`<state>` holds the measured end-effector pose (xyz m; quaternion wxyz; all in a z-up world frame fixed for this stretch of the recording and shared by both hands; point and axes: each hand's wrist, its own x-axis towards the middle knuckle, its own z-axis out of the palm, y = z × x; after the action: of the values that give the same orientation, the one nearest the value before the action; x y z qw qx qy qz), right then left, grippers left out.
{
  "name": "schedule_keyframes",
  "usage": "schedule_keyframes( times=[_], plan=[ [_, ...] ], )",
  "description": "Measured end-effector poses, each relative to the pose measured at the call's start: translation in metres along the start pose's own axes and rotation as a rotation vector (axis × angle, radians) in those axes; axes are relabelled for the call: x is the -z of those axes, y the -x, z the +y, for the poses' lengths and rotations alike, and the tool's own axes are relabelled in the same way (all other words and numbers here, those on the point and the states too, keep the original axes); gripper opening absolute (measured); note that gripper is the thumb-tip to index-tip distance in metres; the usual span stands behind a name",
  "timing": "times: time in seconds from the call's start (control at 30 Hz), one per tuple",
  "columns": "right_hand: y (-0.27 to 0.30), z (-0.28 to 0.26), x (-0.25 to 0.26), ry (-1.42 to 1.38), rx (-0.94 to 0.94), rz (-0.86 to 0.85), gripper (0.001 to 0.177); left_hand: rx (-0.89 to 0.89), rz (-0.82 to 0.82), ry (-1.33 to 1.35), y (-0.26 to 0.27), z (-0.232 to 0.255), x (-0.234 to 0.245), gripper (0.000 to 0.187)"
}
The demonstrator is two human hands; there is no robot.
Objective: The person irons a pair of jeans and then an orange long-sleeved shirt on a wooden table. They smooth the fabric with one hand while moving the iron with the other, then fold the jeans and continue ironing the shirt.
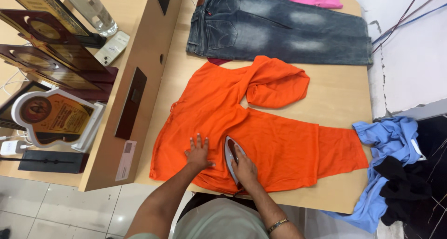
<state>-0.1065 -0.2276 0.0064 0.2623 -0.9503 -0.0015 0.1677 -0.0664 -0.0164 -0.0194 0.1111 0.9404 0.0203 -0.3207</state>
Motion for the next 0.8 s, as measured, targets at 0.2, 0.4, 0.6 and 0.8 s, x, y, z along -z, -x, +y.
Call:
schedule_keyframes(
  times=[0.2,0.4,0.6,0.8],
  plan=[
    [-0.019,0.016,0.021,-0.106,0.000,0.097,0.073,-0.070,0.506,0.176,-0.002,-0.041,-0.048,0.079],
    [-0.038,0.005,0.053,-0.182,0.022,0.107,0.072,0.178,0.716,-0.022,0.026,-0.097,-0.050,0.053],
    [-0.049,-0.058,0.046,-0.248,0.124,0.035,0.077,0.078,0.612,0.232,0.037,-0.154,-0.038,0.052],
    [-0.044,-0.145,-0.030,-0.421,0.128,-0.129,0.072,-0.067,0.610,0.315,0.033,-0.199,-0.029,0.053]
  ],
)
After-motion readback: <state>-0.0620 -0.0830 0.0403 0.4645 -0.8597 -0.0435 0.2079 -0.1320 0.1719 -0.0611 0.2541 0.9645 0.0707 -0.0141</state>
